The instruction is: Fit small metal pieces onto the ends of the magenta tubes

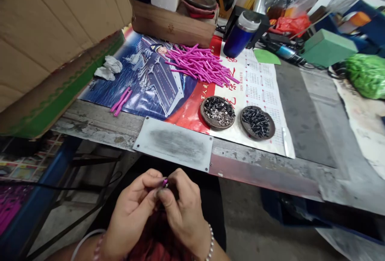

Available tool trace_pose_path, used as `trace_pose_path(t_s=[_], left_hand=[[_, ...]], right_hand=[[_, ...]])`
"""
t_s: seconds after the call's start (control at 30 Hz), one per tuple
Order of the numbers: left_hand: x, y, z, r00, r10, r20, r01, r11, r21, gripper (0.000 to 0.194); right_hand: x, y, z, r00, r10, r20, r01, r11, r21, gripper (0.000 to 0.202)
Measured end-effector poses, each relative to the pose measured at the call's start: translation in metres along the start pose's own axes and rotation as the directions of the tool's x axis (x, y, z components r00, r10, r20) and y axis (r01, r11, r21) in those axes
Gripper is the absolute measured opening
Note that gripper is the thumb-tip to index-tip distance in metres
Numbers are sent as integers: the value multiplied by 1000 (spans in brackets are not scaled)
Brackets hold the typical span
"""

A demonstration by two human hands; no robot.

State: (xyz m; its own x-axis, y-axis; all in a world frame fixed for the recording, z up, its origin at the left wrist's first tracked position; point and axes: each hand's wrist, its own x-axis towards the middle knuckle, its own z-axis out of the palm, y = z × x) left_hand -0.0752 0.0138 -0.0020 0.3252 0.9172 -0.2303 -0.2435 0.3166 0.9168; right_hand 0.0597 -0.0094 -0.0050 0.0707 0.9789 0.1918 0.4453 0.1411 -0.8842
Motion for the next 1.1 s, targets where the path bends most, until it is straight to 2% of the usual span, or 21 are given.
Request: trace_pose_path(t_s=[0.13,0.3,0.43,0.53,0.67,0.9,1.0,1.1], left_hand=[[-2,1,3,1000,-10,-6,10,1000,-4,14],[-5,-1,7,999,-47,-8,47,999,-2,14],[-9,-3,9,999,-48,-11,48,999,17,14],[-10,-4,10,999,-43,-22,43,999,13,14],[-10,-2,11,999,-41,-32,41,999,-9,9],[-5,-1,12,995,-89,-49,87,995,-43,5],[-1,-5,13,979,-204,-4,203,976,-76,14],[1,-15,14,920,-378,105,388,917,-92,24]], right_hand=[[-3,-1,-1,999,-52,-11,51,996,-77,37],[-7,-7,-1,969,-205,-141,166,955,-248,19],[-13,-6,-1,939,-262,-223,203,945,-255,13],[-15,-3,-3,953,-226,-203,180,958,-222,12],[-13,-1,-5,977,-176,-119,149,966,-211,28],[-11,1,-3,979,-164,-120,135,967,-218,26],[-17,9,-8,991,-108,-75,89,972,-218,29],[-34,27,-16,999,-40,-8,36,958,-284,30]])
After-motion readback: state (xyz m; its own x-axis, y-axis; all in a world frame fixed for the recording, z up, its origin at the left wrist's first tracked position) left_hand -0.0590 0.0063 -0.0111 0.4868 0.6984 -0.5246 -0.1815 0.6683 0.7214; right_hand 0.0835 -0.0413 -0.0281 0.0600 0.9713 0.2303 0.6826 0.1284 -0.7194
